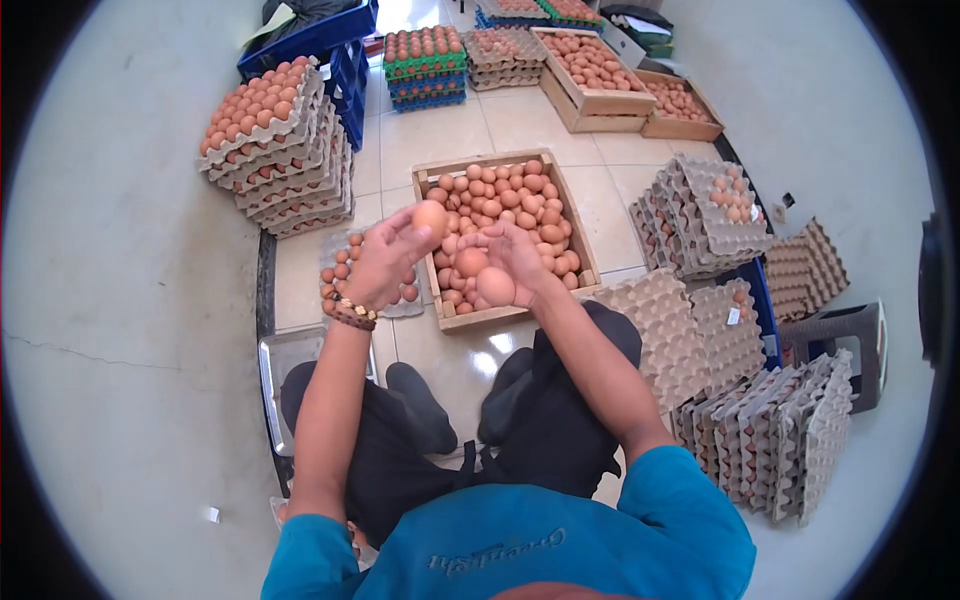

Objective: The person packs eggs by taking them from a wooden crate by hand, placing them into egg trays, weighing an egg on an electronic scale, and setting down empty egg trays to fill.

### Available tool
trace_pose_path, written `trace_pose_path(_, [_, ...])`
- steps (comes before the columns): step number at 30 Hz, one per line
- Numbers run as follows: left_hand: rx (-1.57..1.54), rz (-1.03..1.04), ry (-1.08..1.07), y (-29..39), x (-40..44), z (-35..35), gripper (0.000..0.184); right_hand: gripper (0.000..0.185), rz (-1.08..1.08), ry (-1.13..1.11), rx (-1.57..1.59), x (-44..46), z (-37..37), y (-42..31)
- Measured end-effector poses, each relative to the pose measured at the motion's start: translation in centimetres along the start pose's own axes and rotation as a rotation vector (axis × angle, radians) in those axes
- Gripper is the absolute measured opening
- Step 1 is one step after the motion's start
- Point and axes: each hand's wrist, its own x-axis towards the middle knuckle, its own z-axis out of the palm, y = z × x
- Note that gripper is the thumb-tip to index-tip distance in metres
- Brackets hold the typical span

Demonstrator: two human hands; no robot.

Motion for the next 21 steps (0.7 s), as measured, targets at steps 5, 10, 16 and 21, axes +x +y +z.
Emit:
trace_pose_path(5, [-0.411, -0.060, -0.109, 0.6, 0.0, -1.2, 0.055, 0.035, -0.101, 0.032, -0.003, 0.2, -0.3, -0.6])
trace_pose_path(10, [-0.705, -0.125, -0.210, 0.2, 0.5, -1.3, 0.062, 0.043, -0.197, 0.060, -0.036, -0.1, 0.3, -1.1])
trace_pose_path(16, [-0.695, -0.157, -0.188, 0.2, 0.5, -1.1, 0.061, 0.047, -0.245, 0.045, 0.033, -0.4, 0.5, -1.5])
trace_pose_path(21, [-0.581, -0.217, -0.088, 0.0, 0.3, -1.0, 0.046, 0.054, -0.251, -0.040, -0.029, -1.1, 0.8, -1.8])
